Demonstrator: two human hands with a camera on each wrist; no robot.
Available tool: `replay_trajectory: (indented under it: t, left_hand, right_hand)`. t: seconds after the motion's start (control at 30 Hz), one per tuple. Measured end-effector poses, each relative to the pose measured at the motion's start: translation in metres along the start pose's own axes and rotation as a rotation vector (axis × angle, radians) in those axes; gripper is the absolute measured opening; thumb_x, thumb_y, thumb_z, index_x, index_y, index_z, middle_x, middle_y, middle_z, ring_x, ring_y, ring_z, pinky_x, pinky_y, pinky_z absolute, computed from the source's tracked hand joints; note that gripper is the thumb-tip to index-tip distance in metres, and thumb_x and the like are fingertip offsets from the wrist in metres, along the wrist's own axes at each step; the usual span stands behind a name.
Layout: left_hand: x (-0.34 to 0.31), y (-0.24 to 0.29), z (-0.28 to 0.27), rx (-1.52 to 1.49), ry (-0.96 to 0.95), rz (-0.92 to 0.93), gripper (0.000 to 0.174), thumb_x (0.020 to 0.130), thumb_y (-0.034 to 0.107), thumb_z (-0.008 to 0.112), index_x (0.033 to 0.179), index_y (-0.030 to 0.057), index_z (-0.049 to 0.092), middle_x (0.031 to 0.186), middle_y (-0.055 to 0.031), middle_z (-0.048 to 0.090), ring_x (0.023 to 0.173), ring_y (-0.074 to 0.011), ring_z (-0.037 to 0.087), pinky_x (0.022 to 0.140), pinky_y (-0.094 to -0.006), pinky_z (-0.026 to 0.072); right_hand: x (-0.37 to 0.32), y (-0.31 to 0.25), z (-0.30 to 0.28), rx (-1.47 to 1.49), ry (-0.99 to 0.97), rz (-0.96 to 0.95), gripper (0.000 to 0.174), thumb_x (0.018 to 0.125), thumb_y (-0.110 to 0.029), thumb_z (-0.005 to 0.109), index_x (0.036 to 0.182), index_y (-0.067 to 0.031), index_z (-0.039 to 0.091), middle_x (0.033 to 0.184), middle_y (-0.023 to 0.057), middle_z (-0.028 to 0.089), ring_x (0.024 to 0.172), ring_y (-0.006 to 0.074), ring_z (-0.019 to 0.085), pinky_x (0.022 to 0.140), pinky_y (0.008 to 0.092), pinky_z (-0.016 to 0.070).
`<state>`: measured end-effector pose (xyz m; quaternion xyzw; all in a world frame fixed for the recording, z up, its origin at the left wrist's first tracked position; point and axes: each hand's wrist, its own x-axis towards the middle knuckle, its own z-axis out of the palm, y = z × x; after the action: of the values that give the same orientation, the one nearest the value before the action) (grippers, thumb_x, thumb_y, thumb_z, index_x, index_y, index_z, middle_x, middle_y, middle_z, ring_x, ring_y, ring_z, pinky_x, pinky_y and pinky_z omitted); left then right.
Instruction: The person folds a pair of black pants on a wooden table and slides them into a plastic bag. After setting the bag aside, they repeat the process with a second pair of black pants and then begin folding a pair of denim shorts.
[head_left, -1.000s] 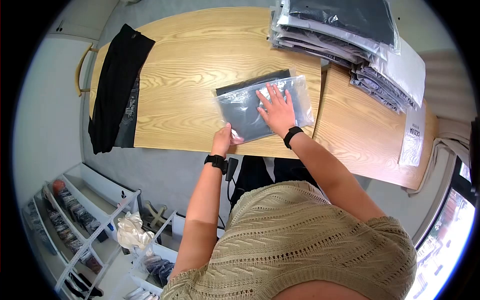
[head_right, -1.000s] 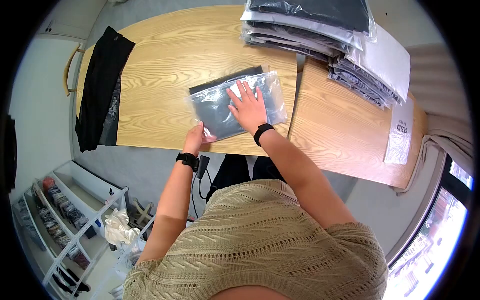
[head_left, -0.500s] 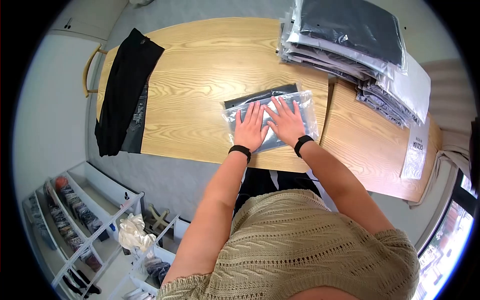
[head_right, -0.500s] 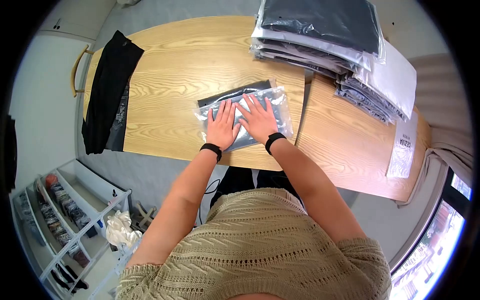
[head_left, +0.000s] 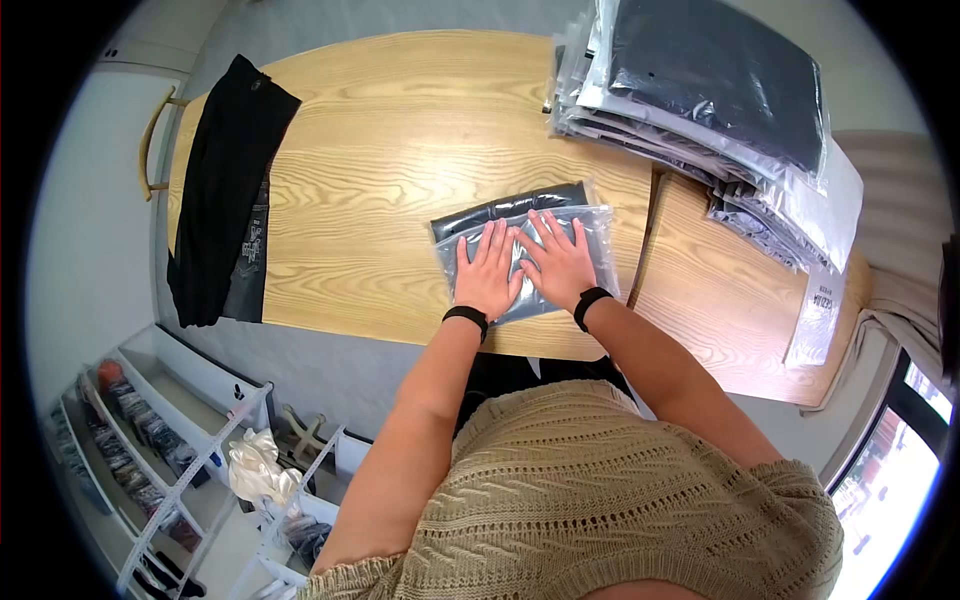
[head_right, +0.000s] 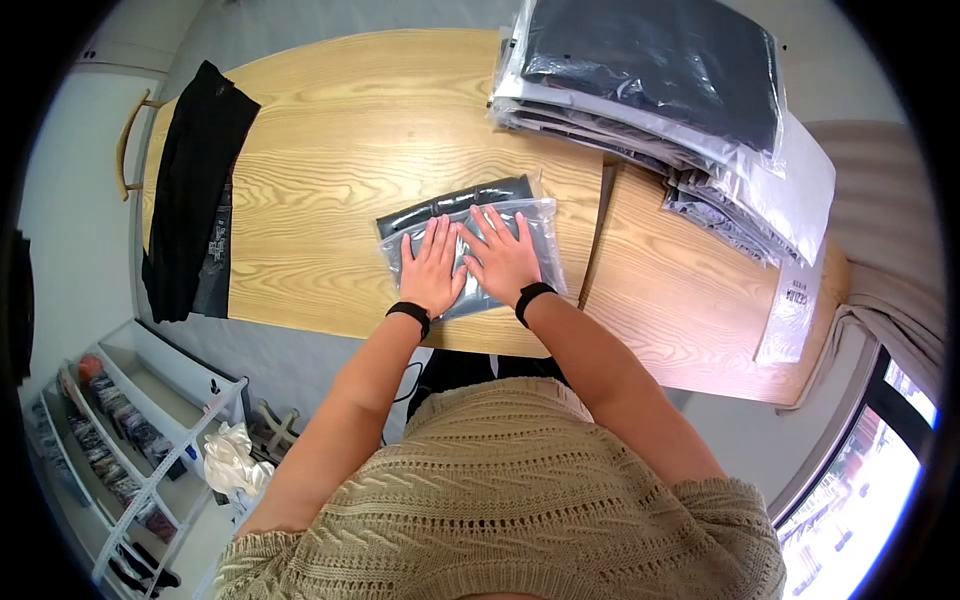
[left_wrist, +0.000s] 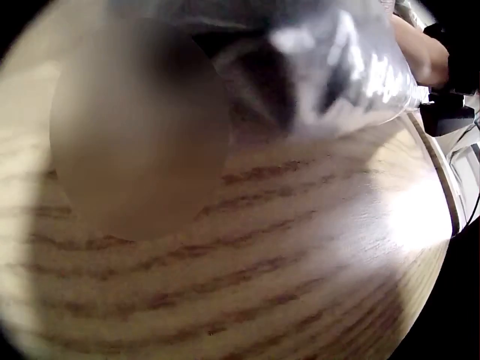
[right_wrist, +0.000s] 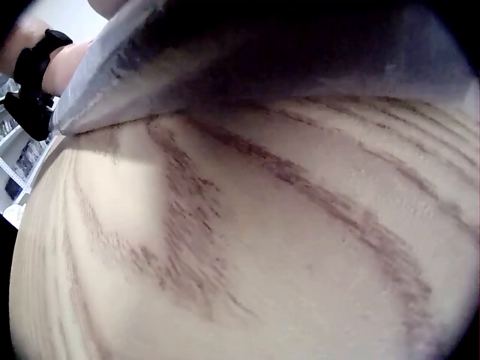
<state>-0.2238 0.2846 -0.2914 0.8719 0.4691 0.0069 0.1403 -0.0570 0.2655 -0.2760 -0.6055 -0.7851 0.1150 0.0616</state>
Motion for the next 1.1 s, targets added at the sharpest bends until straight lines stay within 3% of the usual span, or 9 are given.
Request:
replay_trajectory:
  t: [0.43, 0.57, 0.63, 0.7, 0.83, 0.9, 1.0, 1.1]
  left_hand:
    - [0.001, -0.002, 0.001, 0.072, 0.043, 0.026, 0.067, 0.086, 0.042, 0.045, 0.141, 0.0081, 0.028, 0.149, -0.0072, 0.022, 0.138, -0.0208, 0.018, 0.107, -0.055, 0.0171]
    - [-0.003, -0.008, -0.003, -0.105, 0.063, 0.064, 0.062, 0.089, 0.04, 0.043, 0.14, 0.0067, 0.03, 0.148, -0.0101, 0.024, 0.138, -0.0241, 0.02, 0.107, -0.0547, 0.0167]
    - [-0.011, -0.003, -0.024, -0.199, 0.096, 0.06, 0.06, 0.088, 0.037, 0.047, 0.139, 0.0084, 0.032, 0.147, -0.0107, 0.025, 0.137, -0.0263, 0.021, 0.107, -0.0546, 0.0165]
    - [-0.022, 0.004, -0.039, -0.063, 0.046, 0.148, 0.059, 0.087, 0.034, 0.051, 0.138, 0.0112, 0.034, 0.147, -0.0107, 0.027, 0.136, -0.0277, 0.022, 0.106, -0.0549, 0.0171]
    - [-0.027, 0.012, -0.022, -0.068, 0.057, 0.11, 0.06, 0.086, 0.035, 0.053, 0.138, 0.0118, 0.034, 0.146, -0.0099, 0.028, 0.136, -0.0295, 0.023, 0.104, -0.0557, 0.0204]
    - [-0.016, 0.011, -0.019, -0.012, 0.084, 0.08, 0.059, 0.086, 0.039, 0.052, 0.138, 0.0163, 0.036, 0.146, -0.0102, 0.029, 0.135, -0.027, 0.024, 0.104, -0.0545, 0.0218]
    - [-0.001, 0.005, -0.014, 0.05, 0.129, 0.014, 0.061, 0.083, 0.044, 0.053, 0.137, 0.0227, 0.038, 0.147, -0.0106, 0.026, 0.136, -0.029, 0.021, 0.101, -0.0619, 0.0201]
    - [0.002, 0.002, -0.012, 0.01, 0.07, -0.018, 0.062, 0.081, 0.046, 0.054, 0.137, 0.0236, 0.038, 0.147, -0.0105, 0.025, 0.136, -0.0301, 0.021, 0.1, -0.0645, 0.0201]
  right_hand:
    - [-0.001, 0.003, -0.004, 0.021, 0.025, -0.043, 0.049, 0.087, -0.035, 0.052, 0.133, -0.0189, 0.044, 0.144, 0.0081, 0.032, 0.134, 0.0245, 0.026, 0.105, 0.0553, 0.019]
    - [-0.024, -0.003, -0.021, 0.067, 0.04, 0.02, 0.051, 0.085, -0.033, 0.054, 0.133, -0.0183, 0.042, 0.144, 0.0102, 0.03, 0.134, 0.0254, 0.026, 0.105, 0.0549, 0.0193]
    - [-0.044, -0.008, -0.019, 0.054, 0.023, 0.037, 0.053, 0.086, -0.034, 0.053, 0.135, -0.0201, 0.04, 0.145, 0.0103, 0.03, 0.135, 0.0249, 0.026, 0.106, 0.0542, 0.0194]
    - [-0.054, -0.008, -0.008, -0.01, -0.002, 0.048, 0.053, 0.086, -0.035, 0.053, 0.136, -0.0217, 0.04, 0.145, 0.0097, 0.03, 0.135, 0.0242, 0.026, 0.105, 0.0538, 0.0201]
    - [-0.034, -0.001, -0.004, -0.029, 0.059, 0.002, 0.05, 0.086, -0.039, 0.052, 0.133, -0.0223, 0.043, 0.144, 0.0081, 0.031, 0.134, 0.0237, 0.026, 0.106, 0.0531, 0.0188]
    - [-0.022, 0.003, -0.007, -0.013, 0.06, 0.004, 0.05, 0.086, -0.039, 0.053, 0.132, -0.0228, 0.045, 0.145, 0.007, 0.031, 0.134, 0.0238, 0.026, 0.107, 0.0527, 0.018]
    - [-0.01, 0.01, -0.009, -0.021, 0.038, -0.026, 0.048, 0.085, -0.04, 0.053, 0.13, -0.0238, 0.048, 0.145, 0.0056, 0.031, 0.134, 0.0242, 0.026, 0.106, 0.0545, 0.0182]
    - [-0.007, 0.011, -0.007, -0.009, 0.029, -0.018, 0.048, 0.084, -0.041, 0.053, 0.129, -0.024, 0.049, 0.144, 0.0057, 0.032, 0.134, 0.0252, 0.027, 0.104, 0.0566, 0.0195]
